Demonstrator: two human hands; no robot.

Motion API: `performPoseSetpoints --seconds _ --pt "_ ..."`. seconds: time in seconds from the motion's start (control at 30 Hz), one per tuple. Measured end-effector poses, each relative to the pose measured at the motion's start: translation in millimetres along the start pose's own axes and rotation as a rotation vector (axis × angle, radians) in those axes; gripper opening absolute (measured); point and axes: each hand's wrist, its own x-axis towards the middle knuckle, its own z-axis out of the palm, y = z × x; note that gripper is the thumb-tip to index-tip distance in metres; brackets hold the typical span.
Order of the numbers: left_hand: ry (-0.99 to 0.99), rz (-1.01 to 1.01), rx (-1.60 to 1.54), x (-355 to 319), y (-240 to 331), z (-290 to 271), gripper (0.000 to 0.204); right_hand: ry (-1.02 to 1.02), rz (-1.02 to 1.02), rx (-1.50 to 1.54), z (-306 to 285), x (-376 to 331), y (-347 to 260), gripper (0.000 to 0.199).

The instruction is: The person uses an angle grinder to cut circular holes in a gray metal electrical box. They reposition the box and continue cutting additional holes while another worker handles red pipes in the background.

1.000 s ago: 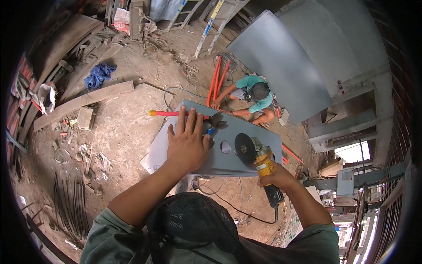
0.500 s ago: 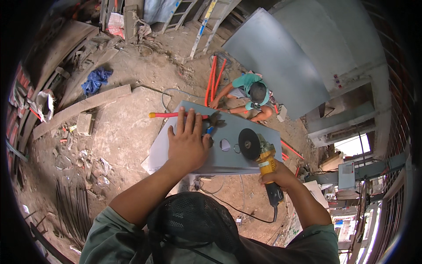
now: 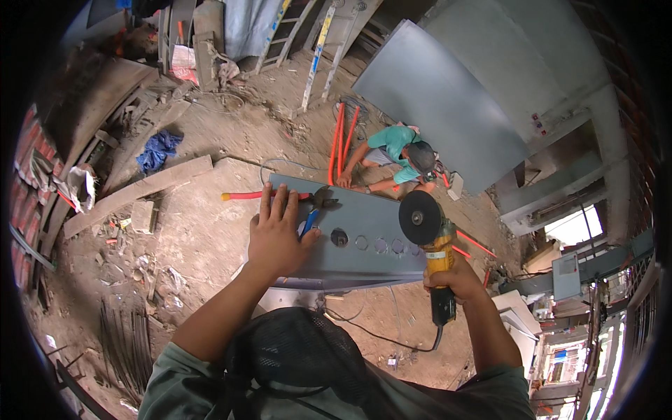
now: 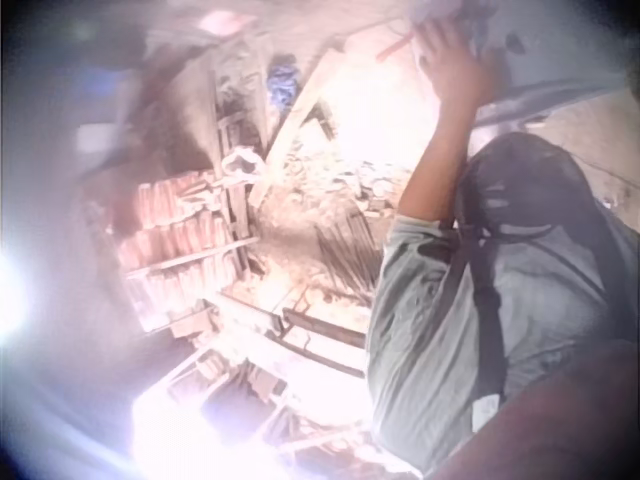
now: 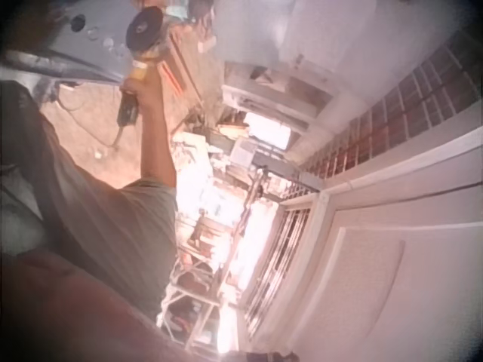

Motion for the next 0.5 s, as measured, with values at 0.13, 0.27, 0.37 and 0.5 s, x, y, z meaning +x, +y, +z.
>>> performPoseSetpoints --seconds 0.13,0.27,0.37,0.5 --pt "-0.053 -0.063 -0.006 3 20 -11 0.096 -0.096 -0.033 0.105 -13 1 13 0.060" --pt "0.045 -0.014 0.005 3 16 2 0.092 -0.193 -0.022 0.241 -36 11 45 0.061" --pt "0.071 -0.006 0.021 2 18 7 0.091 -0.247 -0.055 0.312 -52 23 72 0.056" --pt "0.057 -0.001 0.068 7 24 15 0.091 -0.236 -0.104 0.447 -58 34 103 0.054"
